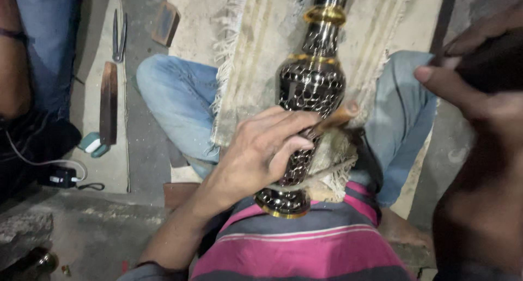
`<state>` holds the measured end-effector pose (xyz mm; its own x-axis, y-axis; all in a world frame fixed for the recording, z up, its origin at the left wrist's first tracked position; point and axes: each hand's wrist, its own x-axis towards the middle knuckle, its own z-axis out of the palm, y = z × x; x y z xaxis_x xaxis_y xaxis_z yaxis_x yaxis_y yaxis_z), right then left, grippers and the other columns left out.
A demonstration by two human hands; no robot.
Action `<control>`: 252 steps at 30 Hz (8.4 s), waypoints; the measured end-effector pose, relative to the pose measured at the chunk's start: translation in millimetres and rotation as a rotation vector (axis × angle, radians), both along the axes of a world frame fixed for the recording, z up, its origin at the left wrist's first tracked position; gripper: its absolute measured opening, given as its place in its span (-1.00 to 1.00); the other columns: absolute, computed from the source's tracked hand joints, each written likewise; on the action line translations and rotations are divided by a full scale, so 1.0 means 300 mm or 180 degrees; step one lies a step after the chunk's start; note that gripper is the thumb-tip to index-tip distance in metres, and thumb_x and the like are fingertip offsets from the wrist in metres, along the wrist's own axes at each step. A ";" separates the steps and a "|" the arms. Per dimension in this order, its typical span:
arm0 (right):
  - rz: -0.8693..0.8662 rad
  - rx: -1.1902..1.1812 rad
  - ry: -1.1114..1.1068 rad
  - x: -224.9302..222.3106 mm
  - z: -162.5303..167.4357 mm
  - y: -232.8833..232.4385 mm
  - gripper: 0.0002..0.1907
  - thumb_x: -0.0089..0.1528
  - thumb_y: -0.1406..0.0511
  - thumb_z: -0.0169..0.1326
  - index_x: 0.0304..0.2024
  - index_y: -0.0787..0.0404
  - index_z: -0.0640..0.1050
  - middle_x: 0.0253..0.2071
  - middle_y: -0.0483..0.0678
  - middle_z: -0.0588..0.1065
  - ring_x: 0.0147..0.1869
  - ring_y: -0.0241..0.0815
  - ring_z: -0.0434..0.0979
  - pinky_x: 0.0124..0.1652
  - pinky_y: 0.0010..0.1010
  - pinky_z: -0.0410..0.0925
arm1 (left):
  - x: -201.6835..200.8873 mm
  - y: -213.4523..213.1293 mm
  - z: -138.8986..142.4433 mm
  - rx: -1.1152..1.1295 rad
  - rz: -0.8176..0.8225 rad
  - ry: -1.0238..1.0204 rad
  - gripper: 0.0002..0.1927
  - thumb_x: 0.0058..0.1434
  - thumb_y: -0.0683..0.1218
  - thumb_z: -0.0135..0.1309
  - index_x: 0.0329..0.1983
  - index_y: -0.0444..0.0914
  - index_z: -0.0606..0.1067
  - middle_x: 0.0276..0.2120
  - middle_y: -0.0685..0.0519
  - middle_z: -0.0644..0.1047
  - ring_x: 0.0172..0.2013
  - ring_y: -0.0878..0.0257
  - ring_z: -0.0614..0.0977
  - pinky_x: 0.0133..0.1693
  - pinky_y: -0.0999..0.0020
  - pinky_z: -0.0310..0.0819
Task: The person sits cross-legged on the floor with a decorative metal vase held between their feet and lap. They hold a small punch against the vase surface and repeatedly strike it with a wooden mallet, repositioning the punch to work the patterned design around the vase body.
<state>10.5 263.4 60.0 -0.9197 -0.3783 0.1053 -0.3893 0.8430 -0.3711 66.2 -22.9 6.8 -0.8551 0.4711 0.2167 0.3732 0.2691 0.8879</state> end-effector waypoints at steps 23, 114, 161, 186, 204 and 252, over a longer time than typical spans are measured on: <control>0.0865 0.2095 0.0044 -0.110 0.218 -0.238 -0.57 -0.13 0.23 0.37 -0.20 0.11 0.58 -0.39 -0.09 0.57 -0.23 -0.14 0.64 -0.25 -0.25 0.45 | 0.121 0.071 -0.060 0.0310 0.1337 -0.0470 -0.75 0.35 -0.24 0.17 0.07 -0.33 0.49 -0.21 -0.03 0.63 -0.24 0.26 0.69 -0.21 0.40 0.59; 0.1140 0.0107 -0.0590 -0.206 0.214 -0.362 -0.48 0.12 0.45 0.25 0.15 0.30 0.49 -0.13 0.16 0.55 -0.12 0.00 0.61 -0.21 -0.24 0.43 | 0.081 0.093 -0.166 0.1993 0.1477 -0.1430 -0.70 0.42 -0.31 0.08 0.19 -0.34 0.39 -0.13 0.08 0.55 -0.08 0.41 0.60 -0.05 0.52 0.60; 0.1266 0.0179 -0.1381 -0.231 0.289 -0.455 -0.67 0.41 0.14 -0.10 -0.02 0.16 0.60 -0.43 -0.07 0.51 -0.45 -0.25 0.54 -0.47 -0.42 0.36 | 0.132 0.165 -0.134 0.1657 0.2323 -0.1096 -0.70 0.40 -0.29 0.14 0.07 -0.34 0.29 -0.18 0.02 0.59 -0.16 0.39 0.62 -0.14 0.49 0.61; 0.0361 -0.0338 -0.0713 -0.129 0.094 -0.131 -0.63 0.27 0.23 0.14 0.08 0.25 0.50 -0.14 -0.02 0.48 -0.13 -0.20 0.53 -0.15 -0.38 0.42 | 0.076 0.076 -0.073 0.0435 0.1530 -0.0318 -0.76 0.33 -0.25 0.19 0.03 -0.31 0.48 -0.26 -0.07 0.62 -0.25 0.15 0.70 -0.19 0.35 0.58; -0.1323 -0.2168 0.0370 0.332 -0.283 0.185 -0.40 0.17 0.37 0.31 0.22 0.34 0.42 0.12 -0.02 0.47 0.15 -0.20 0.54 0.13 -0.38 0.46 | -0.175 -0.039 -0.030 0.0169 -0.1111 0.0354 -0.70 0.36 -0.13 0.19 0.15 -0.21 0.55 -0.22 0.01 0.62 -0.20 0.17 0.63 -0.11 0.27 0.52; 0.1893 0.1611 0.1687 -0.095 0.351 -0.341 -0.54 0.10 0.20 0.25 0.07 0.11 0.66 -0.15 0.04 0.64 -0.27 -0.13 0.59 -0.26 -0.34 0.48 | 0.134 0.150 -0.088 0.0922 0.2225 -0.0644 -0.77 0.41 -0.21 0.15 0.01 -0.32 0.36 -0.25 0.04 0.62 -0.31 0.44 0.60 -0.28 0.55 0.57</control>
<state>-18.0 161.1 165.3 -0.4404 -0.8853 0.1493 -0.8204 0.4644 0.3335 106.5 22.2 -19.6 -0.9684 -0.2426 0.0570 0.0259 0.1292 0.9913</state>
